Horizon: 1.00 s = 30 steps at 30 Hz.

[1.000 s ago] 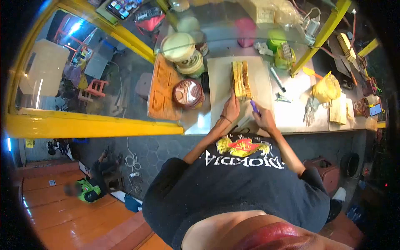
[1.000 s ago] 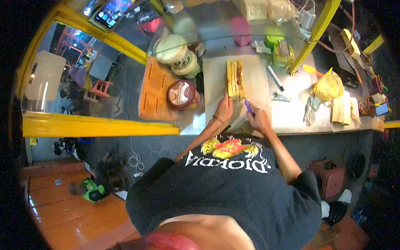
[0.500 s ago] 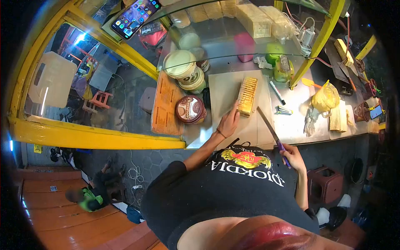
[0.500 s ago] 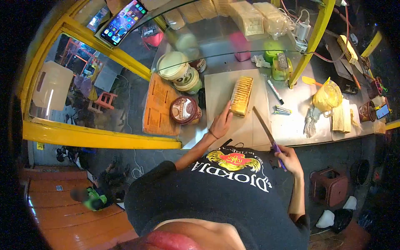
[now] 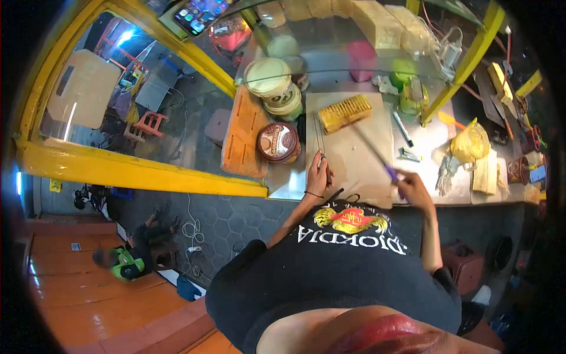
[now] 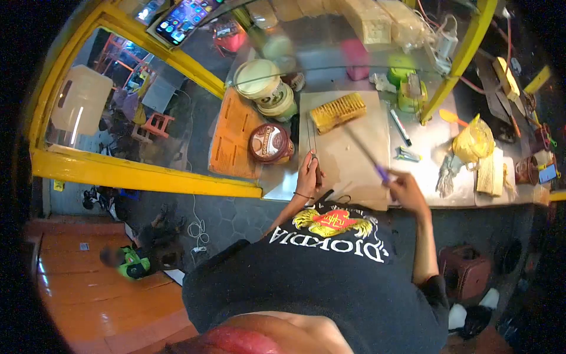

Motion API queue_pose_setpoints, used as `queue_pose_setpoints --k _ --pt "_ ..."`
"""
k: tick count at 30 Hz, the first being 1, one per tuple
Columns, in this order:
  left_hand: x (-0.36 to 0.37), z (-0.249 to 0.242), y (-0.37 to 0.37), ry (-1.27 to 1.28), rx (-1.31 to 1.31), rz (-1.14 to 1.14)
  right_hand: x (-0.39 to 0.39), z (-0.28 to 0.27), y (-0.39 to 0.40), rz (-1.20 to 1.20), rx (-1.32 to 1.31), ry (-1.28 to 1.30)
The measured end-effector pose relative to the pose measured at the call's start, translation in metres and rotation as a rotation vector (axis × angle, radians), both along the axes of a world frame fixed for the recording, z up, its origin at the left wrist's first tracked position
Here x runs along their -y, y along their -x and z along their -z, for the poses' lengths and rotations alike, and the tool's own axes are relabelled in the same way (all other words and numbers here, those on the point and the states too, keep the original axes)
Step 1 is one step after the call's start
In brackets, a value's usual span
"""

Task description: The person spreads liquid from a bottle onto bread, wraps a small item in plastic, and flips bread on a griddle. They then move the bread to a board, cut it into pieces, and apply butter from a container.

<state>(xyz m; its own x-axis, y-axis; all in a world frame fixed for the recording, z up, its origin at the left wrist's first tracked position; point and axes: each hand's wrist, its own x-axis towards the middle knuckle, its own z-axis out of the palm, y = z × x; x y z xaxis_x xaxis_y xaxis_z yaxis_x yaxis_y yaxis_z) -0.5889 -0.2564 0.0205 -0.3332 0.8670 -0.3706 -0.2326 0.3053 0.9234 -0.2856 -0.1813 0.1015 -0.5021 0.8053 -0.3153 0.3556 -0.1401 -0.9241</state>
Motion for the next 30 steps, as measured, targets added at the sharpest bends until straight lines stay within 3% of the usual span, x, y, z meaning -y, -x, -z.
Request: queue_pose_setpoints --k 1,2,4,6,8,13,16,17,20,26,30 --pt "0.004 0.063 0.011 -0.366 -0.677 0.26 -0.013 0.003 -0.007 0.03 0.126 -0.033" --pt "0.006 0.053 0.002 -0.347 -0.659 0.294 -0.024 0.017 -0.007 0.158 0.116 -0.079" --pt "0.002 0.012 -0.023 -0.04 0.204 0.208 -0.05 0.039 -0.005 0.26 0.05 -0.156" --pt "-0.001 0.014 -0.028 -0.022 0.045 0.319 -0.065 0.059 0.004 0.268 0.129 -0.269" --pt "-0.006 0.013 -0.027 -0.027 0.0 0.34 -0.063 0.048 0.009 -0.014 0.342 -0.501" --pt "-0.018 -0.007 0.023 0.127 -0.189 0.428 -0.037 0.032 0.013 0.041 0.37 -0.456" --pt "-0.022 -0.022 0.054 0.076 -0.311 0.449 -0.035 0.042 0.019 0.163 0.329 -0.389" --pt "-0.024 -0.028 0.058 0.077 -0.308 0.453 -0.034 0.046 0.023 0.237 0.297 -0.374" --pt "-0.026 -0.034 0.059 0.103 -0.331 0.495 -0.013 0.02 0.048 0.137 0.431 -0.417" --pt "-0.009 0.023 0.032 -0.009 -0.227 0.393 0.001 0.022 0.036 0.204 0.421 -0.41" --pt "0.012 0.036 0.008 -0.061 -0.07 0.307 0.007 0.011 0.04 0.177 0.482 -0.4"
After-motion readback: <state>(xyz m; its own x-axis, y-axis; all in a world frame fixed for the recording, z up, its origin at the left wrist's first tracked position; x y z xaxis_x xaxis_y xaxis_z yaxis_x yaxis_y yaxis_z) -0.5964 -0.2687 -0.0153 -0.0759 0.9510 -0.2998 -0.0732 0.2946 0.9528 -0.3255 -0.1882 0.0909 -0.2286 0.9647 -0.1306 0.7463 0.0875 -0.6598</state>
